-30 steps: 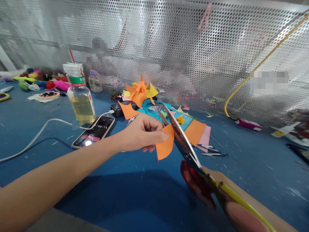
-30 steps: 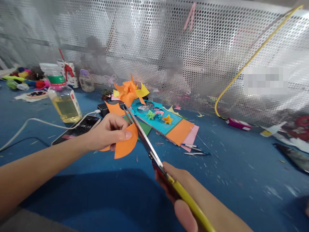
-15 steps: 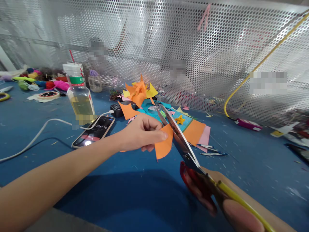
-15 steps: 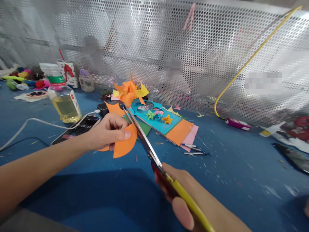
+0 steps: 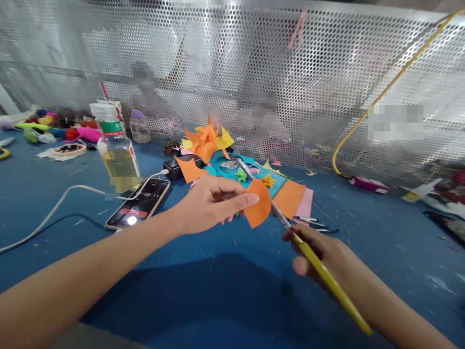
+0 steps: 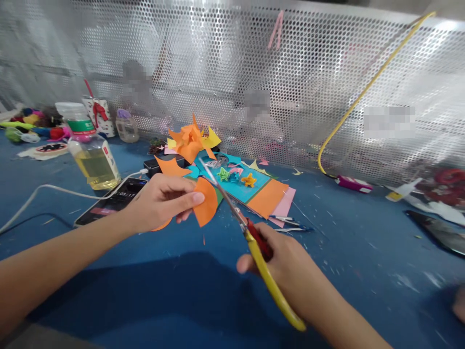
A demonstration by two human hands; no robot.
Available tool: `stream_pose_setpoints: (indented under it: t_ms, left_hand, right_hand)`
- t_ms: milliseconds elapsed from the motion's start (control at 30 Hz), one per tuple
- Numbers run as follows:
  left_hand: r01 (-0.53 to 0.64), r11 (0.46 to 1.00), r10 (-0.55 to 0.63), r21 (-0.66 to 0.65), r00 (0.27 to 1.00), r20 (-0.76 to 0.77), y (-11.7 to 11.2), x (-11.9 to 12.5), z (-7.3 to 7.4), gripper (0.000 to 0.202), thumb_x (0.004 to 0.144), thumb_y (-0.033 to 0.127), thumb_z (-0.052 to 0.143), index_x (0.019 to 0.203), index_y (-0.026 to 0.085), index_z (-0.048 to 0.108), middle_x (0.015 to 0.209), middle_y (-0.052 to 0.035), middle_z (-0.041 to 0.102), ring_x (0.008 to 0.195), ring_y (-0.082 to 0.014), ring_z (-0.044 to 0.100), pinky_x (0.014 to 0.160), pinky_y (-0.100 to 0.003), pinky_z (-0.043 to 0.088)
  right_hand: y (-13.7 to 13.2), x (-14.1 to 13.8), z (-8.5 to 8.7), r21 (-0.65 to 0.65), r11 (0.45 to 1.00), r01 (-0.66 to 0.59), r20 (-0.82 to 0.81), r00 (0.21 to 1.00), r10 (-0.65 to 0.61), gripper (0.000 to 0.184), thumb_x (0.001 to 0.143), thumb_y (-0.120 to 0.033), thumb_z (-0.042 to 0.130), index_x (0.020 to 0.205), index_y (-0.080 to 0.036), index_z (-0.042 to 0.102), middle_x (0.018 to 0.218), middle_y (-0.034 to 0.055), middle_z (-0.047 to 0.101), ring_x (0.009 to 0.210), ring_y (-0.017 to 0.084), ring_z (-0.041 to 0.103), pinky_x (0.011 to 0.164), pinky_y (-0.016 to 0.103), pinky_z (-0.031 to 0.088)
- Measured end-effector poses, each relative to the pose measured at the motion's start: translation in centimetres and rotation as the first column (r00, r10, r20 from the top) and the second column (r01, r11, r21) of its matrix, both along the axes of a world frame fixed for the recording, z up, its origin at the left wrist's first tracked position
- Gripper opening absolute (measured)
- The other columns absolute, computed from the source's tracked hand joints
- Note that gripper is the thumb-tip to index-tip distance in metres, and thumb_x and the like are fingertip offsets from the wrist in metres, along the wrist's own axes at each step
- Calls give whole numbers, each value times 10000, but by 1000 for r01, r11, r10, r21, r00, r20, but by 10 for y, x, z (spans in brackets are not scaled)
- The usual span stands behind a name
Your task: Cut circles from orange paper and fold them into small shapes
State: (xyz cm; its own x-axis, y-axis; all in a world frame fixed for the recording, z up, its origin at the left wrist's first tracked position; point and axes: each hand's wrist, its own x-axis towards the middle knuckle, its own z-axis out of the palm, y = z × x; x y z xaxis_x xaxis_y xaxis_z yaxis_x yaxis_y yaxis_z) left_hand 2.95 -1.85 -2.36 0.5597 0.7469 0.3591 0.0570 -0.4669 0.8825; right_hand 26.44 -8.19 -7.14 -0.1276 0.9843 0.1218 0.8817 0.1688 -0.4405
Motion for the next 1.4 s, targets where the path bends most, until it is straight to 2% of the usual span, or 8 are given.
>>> stream_pose_setpoints:
  t_ms: [167, 467, 700, 733, 767, 833, 1133, 1400]
  left_hand:
    - [-35, 998, 27, 54, 991, 134, 1, 5, -3, 115, 741, 191, 636, 635, 165, 674, 605, 30, 557, 465, -38, 524, 414, -133, 467]
    - [-88, 971, 124, -222, 981, 151, -2, 12, -10, 55, 663, 220, 727, 645, 170, 713, 537, 14, 654, 462, -58, 573, 443, -138, 486]
    - [-73, 899, 109, -431, 992, 59, -10, 25, -26, 204, 688, 353, 710, 659, 151, 691, 673, -25, 675, 549, -80, 597, 435, -151, 473]
    - [-75, 897, 105, -437, 994, 43, -12, 28, -29, 210, 688, 356, 710, 665, 148, 693, 653, -22, 661, 540, -77, 584, 427, -150, 465]
    - [-76, 895, 99, -439, 995, 28, -14, 30, -31, 214, 689, 359, 708, 671, 146, 695, 627, -16, 641, 528, -72, 565, 421, -148, 457]
    - [-73, 896, 83, -437, 997, 3, -18, 34, -34, 215, 685, 358, 710, 668, 144, 697, 576, 4, 593, 501, -61, 524, 411, -143, 441]
    - [-120, 885, 124, -449, 992, -20, -18, 44, -32, 259, 673, 388, 710, 732, 139, 669, 632, 2, 565, 544, -73, 509, 421, -158, 432]
    - [-173, 886, 142, -430, 984, -105, -13, 32, -38, 304, 711, 431, 653, 698, 127, 648, 707, -48, 606, 595, -102, 536, 416, -173, 435]
  right_hand:
    - [17, -2, -4, 16, 997, 72, 220, 973, -74, 260, 719, -461, 556, 792, -216, 605, 716, 29, 653, 627, 204, 592, 550, 271, 387]
    - [30, 13, -17, 32, 998, 47, 182, 982, -52, 237, 725, -415, 572, 788, -209, 673, 832, 68, 670, 759, 237, 601, 653, 309, 409]
    - [18, 7, 3, 104, 994, 45, -166, 986, -28, 486, 820, -570, 421, 1079, -190, 579, 945, 105, 646, 844, 253, 609, 743, 408, 469]
    - [15, 3, 5, 101, 995, 1, -299, 954, 30, 478, 819, -565, 430, 1122, -210, 536, 976, 84, 645, 859, 218, 617, 749, 366, 490]
    - [13, -2, 6, 79, 995, -62, -552, 828, 95, 470, 765, -535, 542, 1100, -205, 533, 976, 86, 649, 874, 217, 624, 762, 357, 501]
    - [9, -11, 5, 68, 989, -129, -698, 702, 139, 434, 707, -490, 632, 1027, -211, 545, 945, 66, 665, 859, 194, 639, 758, 322, 519]
    - [10, -6, -2, 19, 977, -212, -810, 569, 139, 302, 701, -387, 673, 910, -179, 605, 799, 12, 662, 684, 110, 612, 698, 260, 519]
    - [13, -3, -4, -94, 955, -280, -779, 618, 105, 302, 681, -340, 682, 916, -165, 608, 766, 6, 670, 708, 133, 633, 710, 293, 526]
